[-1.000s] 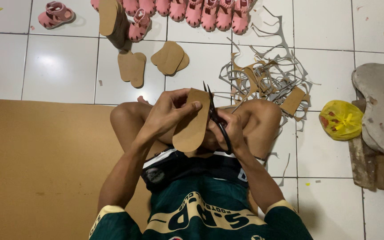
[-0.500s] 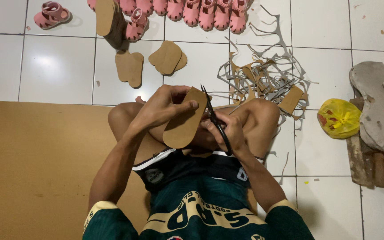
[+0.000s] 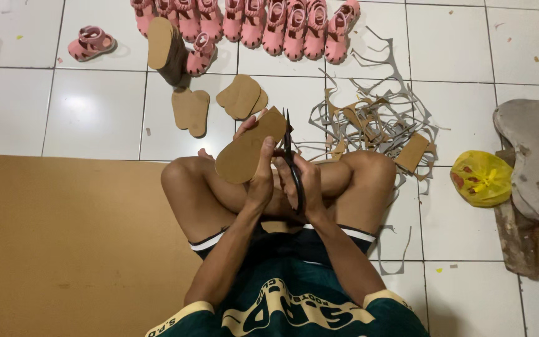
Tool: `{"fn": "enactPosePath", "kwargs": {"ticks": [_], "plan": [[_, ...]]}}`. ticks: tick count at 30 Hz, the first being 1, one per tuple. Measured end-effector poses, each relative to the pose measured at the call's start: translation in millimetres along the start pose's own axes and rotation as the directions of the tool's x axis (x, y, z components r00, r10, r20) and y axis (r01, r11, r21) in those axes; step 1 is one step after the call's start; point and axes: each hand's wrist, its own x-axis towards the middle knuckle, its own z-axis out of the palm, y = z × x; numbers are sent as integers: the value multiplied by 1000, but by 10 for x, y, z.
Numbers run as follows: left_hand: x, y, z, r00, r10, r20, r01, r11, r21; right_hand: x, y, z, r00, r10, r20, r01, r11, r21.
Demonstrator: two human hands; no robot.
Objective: The person sits on the floor and uses scissors to cut a foot-shaped outline from a piece of cardboard. They rotate the cardboard and trim the edges to match the drawn shape, then place the finished piece on a nearby stack.
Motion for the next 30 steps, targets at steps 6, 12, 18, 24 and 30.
{"fn": "enactPosePath", "kwargs": {"ticks": [6, 12, 18, 24, 30], "plan": [[-22, 217, 170, 986, -31, -162, 29, 999, -17, 37, 0, 2, 993, -97, 61, 92, 993, 79], [-74, 308, 169, 999, 25, -41, -25, 1000, 10, 92, 76, -9, 993, -104, 56, 103, 994, 26], [-102, 308, 130, 989, -105, -104, 117, 986, 119, 97, 45, -33, 989, -132, 60, 131, 991, 19], [-95, 299, 62, 999, -39, 4, 39, 999, 12, 43, -47, -69, 993, -108, 54, 104, 993, 62], [-72, 348, 18, 983, -177, 50, 183, 965, -187, 2, -117, -86, 995, -73, 75, 62, 989, 137]]}}
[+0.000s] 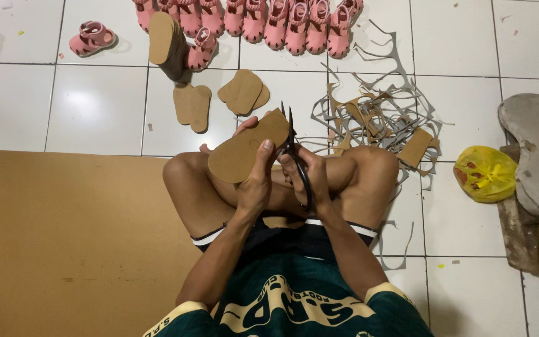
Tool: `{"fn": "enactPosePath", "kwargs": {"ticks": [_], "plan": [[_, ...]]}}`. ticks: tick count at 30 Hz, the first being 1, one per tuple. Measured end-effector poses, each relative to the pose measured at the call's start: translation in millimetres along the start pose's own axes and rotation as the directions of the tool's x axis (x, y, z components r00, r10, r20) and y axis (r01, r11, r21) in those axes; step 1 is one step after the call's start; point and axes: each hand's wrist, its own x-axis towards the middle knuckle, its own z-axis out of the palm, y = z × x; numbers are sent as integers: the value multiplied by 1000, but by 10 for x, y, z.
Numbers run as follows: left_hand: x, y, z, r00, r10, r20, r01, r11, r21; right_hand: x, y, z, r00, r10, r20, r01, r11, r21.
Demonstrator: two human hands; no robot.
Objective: The person sits on the floor and uses scissors to cut a foot-shaped outline from a piece of cardboard. They rotate the cardboard and trim the edges to match the drawn shape, then place the finished piece on a nearby stack.
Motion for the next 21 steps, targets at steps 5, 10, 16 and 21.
{"fn": "enactPosePath", "kwargs": {"ticks": [5, 10, 16, 21], "plan": [[32, 26, -63, 998, -42, 56, 42, 999, -11, -17, -25, -38, 1000, -3, 22, 3, 1000, -31], [66, 41, -116, 993, -62, 102, 68, 996, -57, -29, -52, -39, 1000, -18, 22, 18, 1000, 4], [86, 98, -145, 983, -115, 145, 119, 993, -21, -49, -103, -52, 1000, -22, 19, 22, 1000, -15], [150, 136, -209, 972, -184, 148, 183, 983, 18, -41, -89, -74, 999, -50, 12, 51, 993, -107]]}}
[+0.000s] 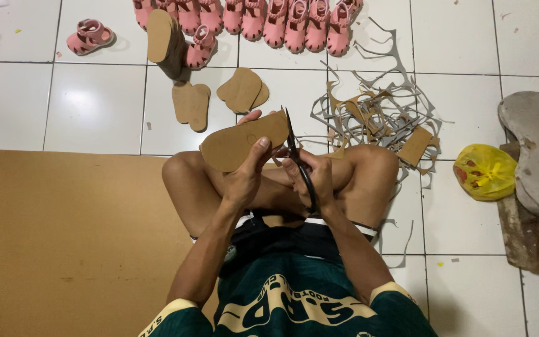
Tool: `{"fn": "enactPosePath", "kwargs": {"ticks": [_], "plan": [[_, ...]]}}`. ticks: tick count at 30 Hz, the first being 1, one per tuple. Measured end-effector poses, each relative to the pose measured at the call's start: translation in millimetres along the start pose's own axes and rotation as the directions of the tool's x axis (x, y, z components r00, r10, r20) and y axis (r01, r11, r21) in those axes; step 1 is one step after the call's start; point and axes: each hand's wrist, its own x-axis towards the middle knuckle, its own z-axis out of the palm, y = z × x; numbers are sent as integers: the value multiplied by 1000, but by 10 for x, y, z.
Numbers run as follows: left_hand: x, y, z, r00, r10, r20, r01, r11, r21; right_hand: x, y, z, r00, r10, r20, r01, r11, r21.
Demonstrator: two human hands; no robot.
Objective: The person sits on the floor and uses scissors to cut a foot-shaped outline from a piece of cardboard. They rotate the cardboard and trim the edges to match the drawn shape, then place the finished piece on a nearby stack.
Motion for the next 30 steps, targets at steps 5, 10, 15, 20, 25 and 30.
{"fn": "enactPosePath", "kwargs": {"ticks": [5, 10, 15, 20, 25, 30], "plan": [[23, -195, 40, 990, 1, -139, -19, 992, -123, 13, 88, 64, 997, 72, -40, -75, 995, -68], [49, -357, 78, 961, 32, -273, -60, 994, -94, 33, 173, 105, 998, 49, -39, -51, 996, -71], [20, -312, 98, 970, 20, -242, -45, 994, -97, 42, 182, 109, 999, 34, -22, -34, 999, 32], [16, -240, 122, 973, 6, -231, -33, 993, -115, 20, 139, 115, 999, 22, -35, -21, 999, 25], [10, -218, 93, 974, 13, -224, -37, 994, -104, -1, 99, 106, 997, 70, -16, -69, 995, 76], [9, -203, 53, 980, -2, -198, -14, 997, -78, -7, 68, 81, 997, 78, -5, -78, 994, 74]]}}
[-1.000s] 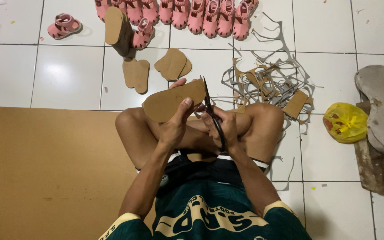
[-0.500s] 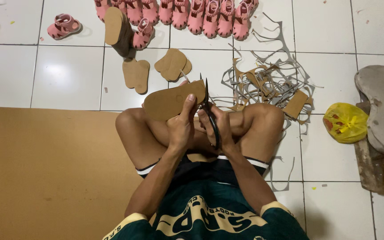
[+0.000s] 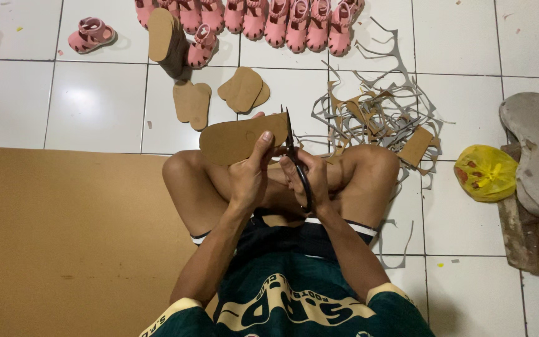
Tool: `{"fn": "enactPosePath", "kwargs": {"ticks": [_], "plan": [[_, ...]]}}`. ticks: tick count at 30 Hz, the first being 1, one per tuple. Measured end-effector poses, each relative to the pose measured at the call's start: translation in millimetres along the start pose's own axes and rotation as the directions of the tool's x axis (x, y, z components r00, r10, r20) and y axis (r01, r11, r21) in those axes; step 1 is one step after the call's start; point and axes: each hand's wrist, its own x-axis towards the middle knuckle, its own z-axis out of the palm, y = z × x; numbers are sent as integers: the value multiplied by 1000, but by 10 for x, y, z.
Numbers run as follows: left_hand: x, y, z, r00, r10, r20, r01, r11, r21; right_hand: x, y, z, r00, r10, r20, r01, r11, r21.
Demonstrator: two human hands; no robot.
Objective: The person sits on the floor and uses scissors to cut a foot-shaped outline from a piece of cardboard. They rotate the cardboard and trim the edges to match the drawn shape, then place the finished piece on a nearby stack.
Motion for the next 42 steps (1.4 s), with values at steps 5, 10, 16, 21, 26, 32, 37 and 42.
{"fn": "enactPosePath", "kwargs": {"ticks": [5, 10, 16, 21, 26, 32, 37, 42], "plan": [[-4, 50, 0, 1000, -23, 4, 23, 999, 35, -13, -18, -30, 999, -34, -1, 34, 999, -37], [27, 84, 13, 999, -33, 4, 33, 999, 29, -6, 0, -43, 997, -81, -7, 80, 995, -62], [49, 94, -28, 997, -72, 2, 72, 996, 58, -8, 37, -46, 998, -57, 8, 57, 997, -54], [7, 63, -30, 995, -91, 46, 88, 994, 66, 3, 106, -53, 997, -59, 49, 58, 998, 22], [-15, 81, -36, 991, -128, 41, 126, 991, 54, -8, 147, -71, 997, -29, 68, 23, 996, 89], [6, 111, -59, 992, -116, 42, 111, 989, 101, -20, 114, -82, 999, -36, -8, 35, 997, -73], [24, 163, -72, 991, -110, 76, 99, 985, 141, -50, 62, -90, 999, -44, 2, 44, 998, -39], [41, 196, -59, 990, -126, 65, 117, 984, 137, -46, 31, -104, 998, -60, 19, 61, 997, -49]]}}
